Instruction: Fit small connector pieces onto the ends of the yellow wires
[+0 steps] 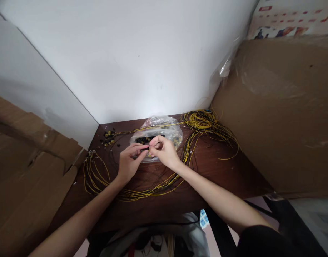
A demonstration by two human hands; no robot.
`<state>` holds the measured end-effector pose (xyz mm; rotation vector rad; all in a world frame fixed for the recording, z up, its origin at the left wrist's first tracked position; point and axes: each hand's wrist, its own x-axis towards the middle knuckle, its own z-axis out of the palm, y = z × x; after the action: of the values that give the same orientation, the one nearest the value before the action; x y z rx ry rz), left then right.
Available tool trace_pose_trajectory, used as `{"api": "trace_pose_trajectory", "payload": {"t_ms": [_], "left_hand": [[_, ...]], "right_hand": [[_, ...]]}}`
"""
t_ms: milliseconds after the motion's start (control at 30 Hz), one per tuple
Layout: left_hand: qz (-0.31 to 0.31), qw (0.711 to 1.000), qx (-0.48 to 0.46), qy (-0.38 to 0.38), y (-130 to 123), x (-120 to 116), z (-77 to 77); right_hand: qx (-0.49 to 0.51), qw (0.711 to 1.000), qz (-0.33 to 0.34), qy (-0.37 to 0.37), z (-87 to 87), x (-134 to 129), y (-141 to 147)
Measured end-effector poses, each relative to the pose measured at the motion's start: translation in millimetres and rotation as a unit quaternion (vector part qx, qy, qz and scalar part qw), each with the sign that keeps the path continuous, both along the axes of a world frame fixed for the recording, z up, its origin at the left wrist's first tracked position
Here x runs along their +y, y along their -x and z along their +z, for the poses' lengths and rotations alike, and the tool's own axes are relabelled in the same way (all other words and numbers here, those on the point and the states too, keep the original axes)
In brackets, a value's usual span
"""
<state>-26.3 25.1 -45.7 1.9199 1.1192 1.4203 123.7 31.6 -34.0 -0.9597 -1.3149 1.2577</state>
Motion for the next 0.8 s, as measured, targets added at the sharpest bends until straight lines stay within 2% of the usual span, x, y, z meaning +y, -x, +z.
{"api": "trace_pose_trajectory", "payload": {"t_ms": [267, 533, 667, 800], "left_hand": [[0.002, 1.0, 0.005, -0.011, -0.7, 0.2, -0.2], [0.01, 1.0, 0.005, -0.006, 0.4, 0.4, -0.7], [0.011, 1.0, 0.004, -0.009, 0.5, 0.2, -0.8], [0.01, 1.0, 0.001, -0.011, -0.1, 0.6, -1.8]], "right_hand": [[-0.105, 0.99, -0.045, -0.085, -0.2, -5.0, -0.1], [-0.003, 1.0, -0.011, -0.024, -3.2, -0.6, 0.9], [-0.003, 0.999, -0.014, -0.031, -4.0, -1.1, 2.0], [-0.046, 0.997, -0.022, -0.06, -3.7, -2.9, 1.7]]}}
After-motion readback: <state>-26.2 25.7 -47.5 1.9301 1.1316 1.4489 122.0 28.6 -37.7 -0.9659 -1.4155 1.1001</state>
